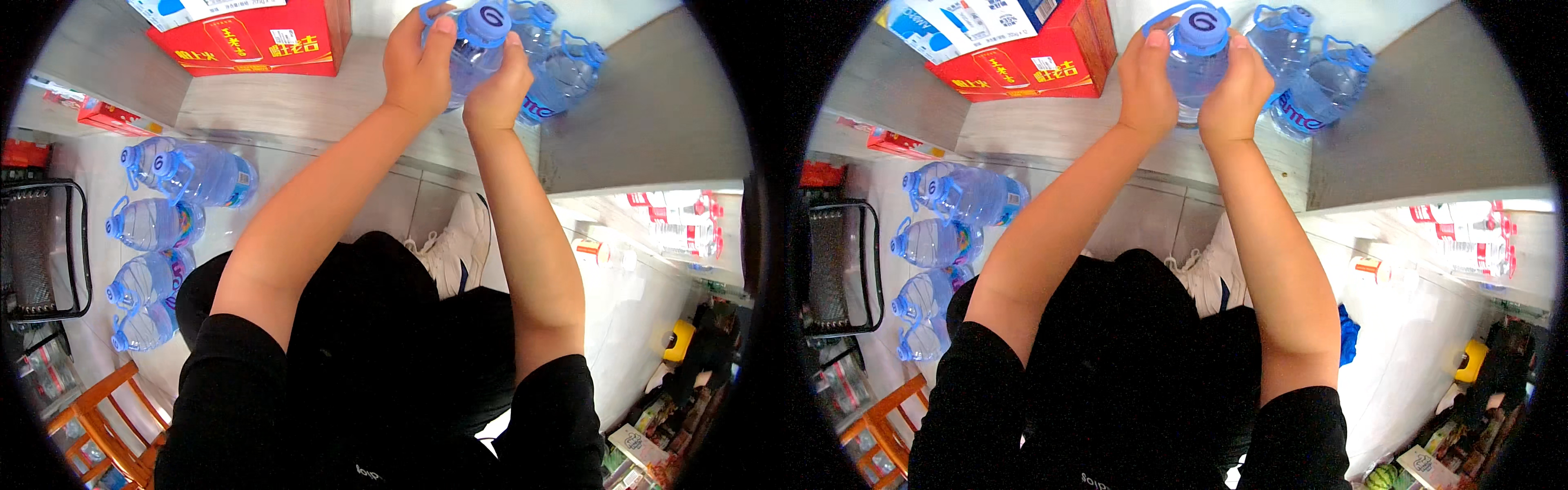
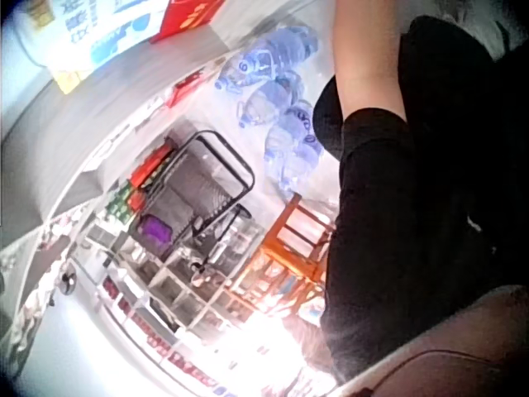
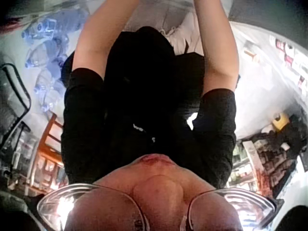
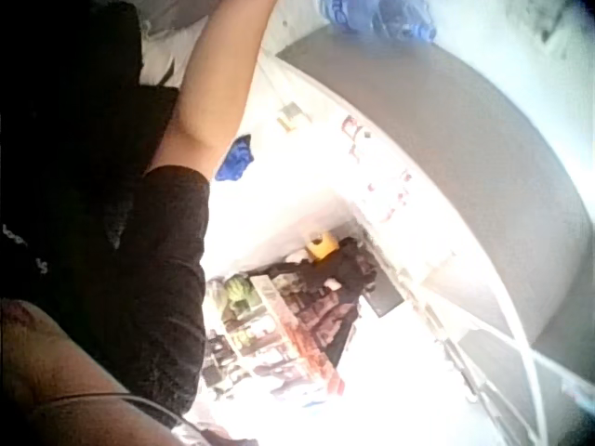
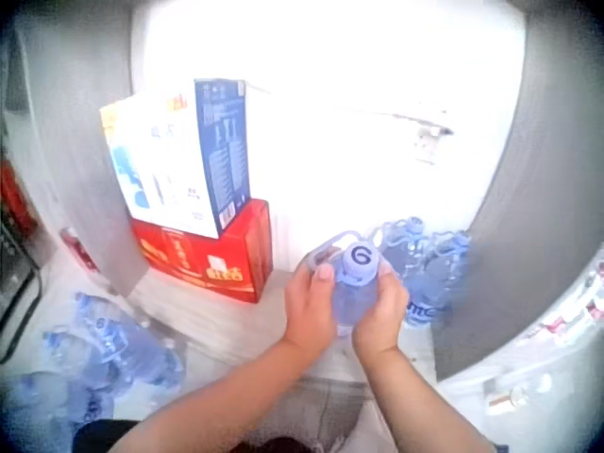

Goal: The person wipes the surface of a shelf with a blue cloth and then wipes a water bottle before placing it back on the shelf.

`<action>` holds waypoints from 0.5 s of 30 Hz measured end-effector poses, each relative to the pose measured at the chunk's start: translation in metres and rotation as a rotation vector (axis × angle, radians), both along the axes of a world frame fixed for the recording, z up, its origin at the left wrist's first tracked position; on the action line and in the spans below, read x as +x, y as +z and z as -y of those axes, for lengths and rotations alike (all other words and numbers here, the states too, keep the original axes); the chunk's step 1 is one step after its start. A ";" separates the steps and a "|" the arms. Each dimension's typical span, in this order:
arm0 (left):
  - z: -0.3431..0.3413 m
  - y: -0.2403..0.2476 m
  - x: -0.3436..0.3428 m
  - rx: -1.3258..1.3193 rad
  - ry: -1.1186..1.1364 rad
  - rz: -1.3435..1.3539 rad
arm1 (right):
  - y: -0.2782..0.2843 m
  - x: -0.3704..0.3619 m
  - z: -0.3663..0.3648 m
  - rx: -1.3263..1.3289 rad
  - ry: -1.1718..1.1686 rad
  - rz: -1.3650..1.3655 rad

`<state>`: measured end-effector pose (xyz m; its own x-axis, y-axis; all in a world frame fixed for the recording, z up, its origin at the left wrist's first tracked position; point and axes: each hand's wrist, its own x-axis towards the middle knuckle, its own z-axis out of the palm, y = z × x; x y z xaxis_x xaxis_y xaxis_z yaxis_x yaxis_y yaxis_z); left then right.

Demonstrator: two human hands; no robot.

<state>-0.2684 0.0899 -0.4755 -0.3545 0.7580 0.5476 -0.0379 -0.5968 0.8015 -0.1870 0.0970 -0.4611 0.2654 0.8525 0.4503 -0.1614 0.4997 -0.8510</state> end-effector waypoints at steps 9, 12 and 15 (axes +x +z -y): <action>0.071 0.029 0.072 -0.051 -0.041 -0.005 | 0.024 0.080 0.075 -0.136 -0.005 -0.043; 0.089 0.027 0.109 -0.055 -0.141 0.057 | 0.028 0.119 0.096 -0.149 -0.044 -0.030; 0.105 0.031 0.140 -0.061 -0.150 -0.043 | 0.028 0.155 0.113 -0.182 -0.084 -0.009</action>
<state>-0.1284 -0.0153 -0.4448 -0.2122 0.8328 0.5113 -0.0873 -0.5373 0.8389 -0.0317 -0.0164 -0.4331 0.3425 0.8943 0.2880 -0.1339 0.3499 -0.9272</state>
